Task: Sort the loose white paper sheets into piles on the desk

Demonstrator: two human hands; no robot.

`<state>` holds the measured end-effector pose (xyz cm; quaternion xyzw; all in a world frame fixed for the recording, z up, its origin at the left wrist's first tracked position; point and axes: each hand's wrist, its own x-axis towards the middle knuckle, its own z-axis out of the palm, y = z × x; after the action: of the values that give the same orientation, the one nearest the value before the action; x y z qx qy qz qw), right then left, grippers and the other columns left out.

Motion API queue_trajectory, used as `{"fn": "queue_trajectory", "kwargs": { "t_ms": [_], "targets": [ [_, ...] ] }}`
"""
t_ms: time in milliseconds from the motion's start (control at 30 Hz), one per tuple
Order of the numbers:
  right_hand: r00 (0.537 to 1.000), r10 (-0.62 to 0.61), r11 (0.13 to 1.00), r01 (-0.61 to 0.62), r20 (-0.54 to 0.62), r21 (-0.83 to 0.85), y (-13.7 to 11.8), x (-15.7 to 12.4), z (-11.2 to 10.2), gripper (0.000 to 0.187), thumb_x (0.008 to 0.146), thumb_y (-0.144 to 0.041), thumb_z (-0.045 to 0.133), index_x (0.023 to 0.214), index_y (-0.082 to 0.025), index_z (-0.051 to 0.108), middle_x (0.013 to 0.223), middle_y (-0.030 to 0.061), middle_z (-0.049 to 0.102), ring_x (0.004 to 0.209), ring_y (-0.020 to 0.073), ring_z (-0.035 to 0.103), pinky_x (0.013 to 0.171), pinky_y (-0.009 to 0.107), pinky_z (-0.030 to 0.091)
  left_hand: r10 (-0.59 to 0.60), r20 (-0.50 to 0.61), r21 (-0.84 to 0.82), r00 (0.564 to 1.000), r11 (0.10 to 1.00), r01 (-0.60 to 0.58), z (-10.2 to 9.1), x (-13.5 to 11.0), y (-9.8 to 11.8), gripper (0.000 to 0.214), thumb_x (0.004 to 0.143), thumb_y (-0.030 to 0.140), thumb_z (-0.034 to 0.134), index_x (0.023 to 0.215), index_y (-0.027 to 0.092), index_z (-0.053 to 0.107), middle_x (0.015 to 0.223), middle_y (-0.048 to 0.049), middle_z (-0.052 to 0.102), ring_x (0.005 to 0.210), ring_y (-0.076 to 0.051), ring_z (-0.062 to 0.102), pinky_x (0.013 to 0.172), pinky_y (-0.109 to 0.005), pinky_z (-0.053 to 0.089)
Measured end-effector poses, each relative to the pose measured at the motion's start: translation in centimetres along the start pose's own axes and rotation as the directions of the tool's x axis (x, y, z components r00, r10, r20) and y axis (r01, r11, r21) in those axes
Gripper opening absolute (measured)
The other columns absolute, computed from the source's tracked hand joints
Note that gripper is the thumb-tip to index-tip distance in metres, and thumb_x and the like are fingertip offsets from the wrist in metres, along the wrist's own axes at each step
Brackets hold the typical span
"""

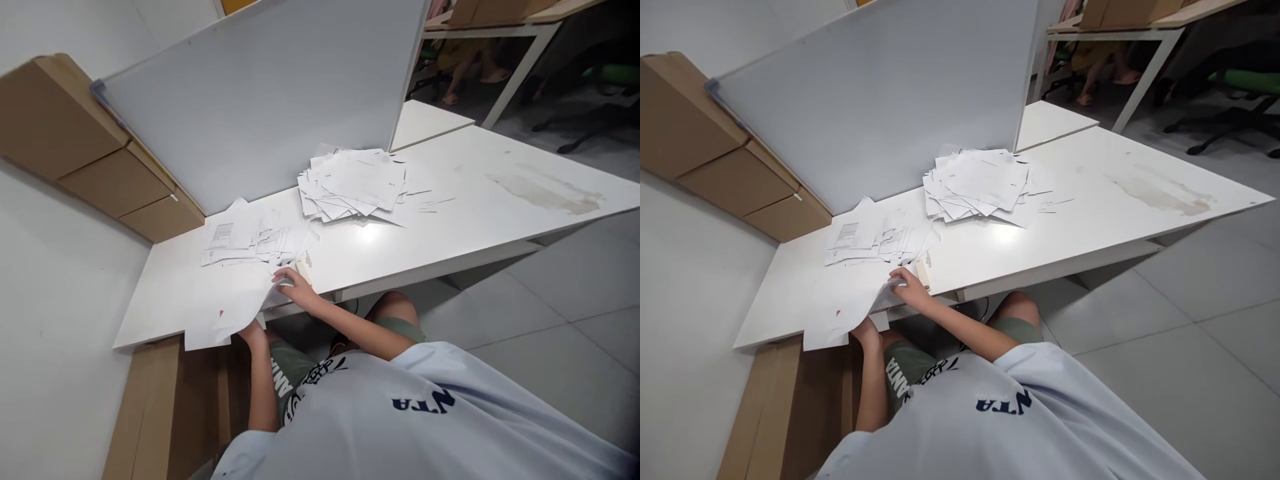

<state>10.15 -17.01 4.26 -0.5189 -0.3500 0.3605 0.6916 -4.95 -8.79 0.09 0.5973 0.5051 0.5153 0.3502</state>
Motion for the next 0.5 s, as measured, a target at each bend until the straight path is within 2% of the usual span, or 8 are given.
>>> {"fn": "queue_trajectory", "kwargs": {
  "t_ms": [67, 167, 267, 333, 400, 500],
  "targets": [
    [1.000, 0.027, 1.000, -0.027, 0.004, -0.016, 0.3, -0.4, -0.2, 0.023, 0.069, -0.027, 0.058, 0.091, -0.021, 0.060, 0.093, 0.0023, 0.067, 0.096, 0.0202, 0.061, 0.091, 0.036, 0.044, 0.003, -0.089, -0.069, 0.996, 0.998, -0.009, 0.2, -0.4, -0.1, 0.033, 0.082, 0.025, 0.056, 0.114, 0.020, 0.047, 0.124, -0.0116, 0.054, 0.126, -0.025, 0.049, 0.109, -0.047, 0.037],
    [0.999, 0.040, 0.999, -0.040, -0.020, -0.013, 1.1, -1.2, -0.5, 0.018, 0.070, -0.033, 0.057, 0.083, -0.021, 0.062, 0.085, 0.0010, 0.066, 0.088, 0.0206, 0.059, 0.083, 0.034, 0.045, -0.049, -0.217, -0.155, 0.975, 0.988, 0.015, -0.1, -1.1, -0.2, 0.041, 0.079, 0.021, 0.059, 0.118, 0.022, 0.044, 0.128, -0.0085, 0.050, 0.124, -0.021, 0.048, 0.109, -0.043, 0.037],
    [0.991, 0.109, 0.993, -0.105, -0.080, 0.056, 1.9, -2.3, -0.6, 0.020, 0.069, -0.037, 0.059, 0.080, -0.020, 0.061, 0.079, 0.0002, 0.064, 0.080, 0.0203, 0.057, 0.076, 0.032, 0.045, -0.168, -0.231, -0.170, 0.958, 0.977, 0.130, -0.6, -1.4, -0.4, 0.047, 0.074, 0.020, 0.063, 0.118, 0.022, 0.045, 0.129, -0.0079, 0.046, 0.127, -0.023, 0.045, 0.111, -0.042, 0.034],
    [0.989, 0.088, 0.993, -0.078, -0.116, 0.088, 2.1, -2.9, -0.5, 0.020, 0.071, -0.037, 0.059, 0.081, -0.020, 0.062, 0.081, 0.0006, 0.064, 0.082, 0.0203, 0.057, 0.077, 0.032, 0.045, -0.189, -0.217, -0.216, 0.958, 0.966, 0.142, -1.0, -1.4, -0.5, 0.045, 0.076, 0.021, 0.059, 0.119, 0.020, 0.046, 0.129, -0.0098, 0.046, 0.129, -0.024, 0.043, 0.111, -0.042, 0.033],
    [0.989, 0.023, 0.996, -0.010, -0.148, 0.089, 2.0, -3.3, -0.4, 0.019, 0.074, -0.037, 0.058, 0.082, -0.021, 0.062, 0.082, 0.0009, 0.064, 0.084, 0.0202, 0.057, 0.079, 0.032, 0.045, -0.134, -0.186, -0.262, 0.973, 0.962, 0.082, -1.3, -1.4, -0.5, 0.045, 0.079, 0.023, 0.055, 0.123, 0.021, 0.045, 0.133, -0.0105, 0.045, 0.133, -0.024, 0.040, 0.113, -0.041, 0.032],
    [0.980, -0.068, 0.997, 0.074, -0.189, 0.029, 1.9, -3.3, -0.3, 0.019, 0.077, -0.037, 0.056, 0.086, -0.021, 0.062, 0.085, 0.0017, 0.064, 0.087, 0.0205, 0.057, 0.081, 0.032, 0.045, 0.015, -0.146, -0.252, 0.989, 0.966, -0.052, -1.5, -1.2, -0.6, 0.048, 0.083, 0.029, 0.053, 0.129, 0.022, 0.041, 0.140, -0.0097, 0.041, 0.139, -0.023, 0.033, 0.117, -0.039, 0.025]
  ]
}}
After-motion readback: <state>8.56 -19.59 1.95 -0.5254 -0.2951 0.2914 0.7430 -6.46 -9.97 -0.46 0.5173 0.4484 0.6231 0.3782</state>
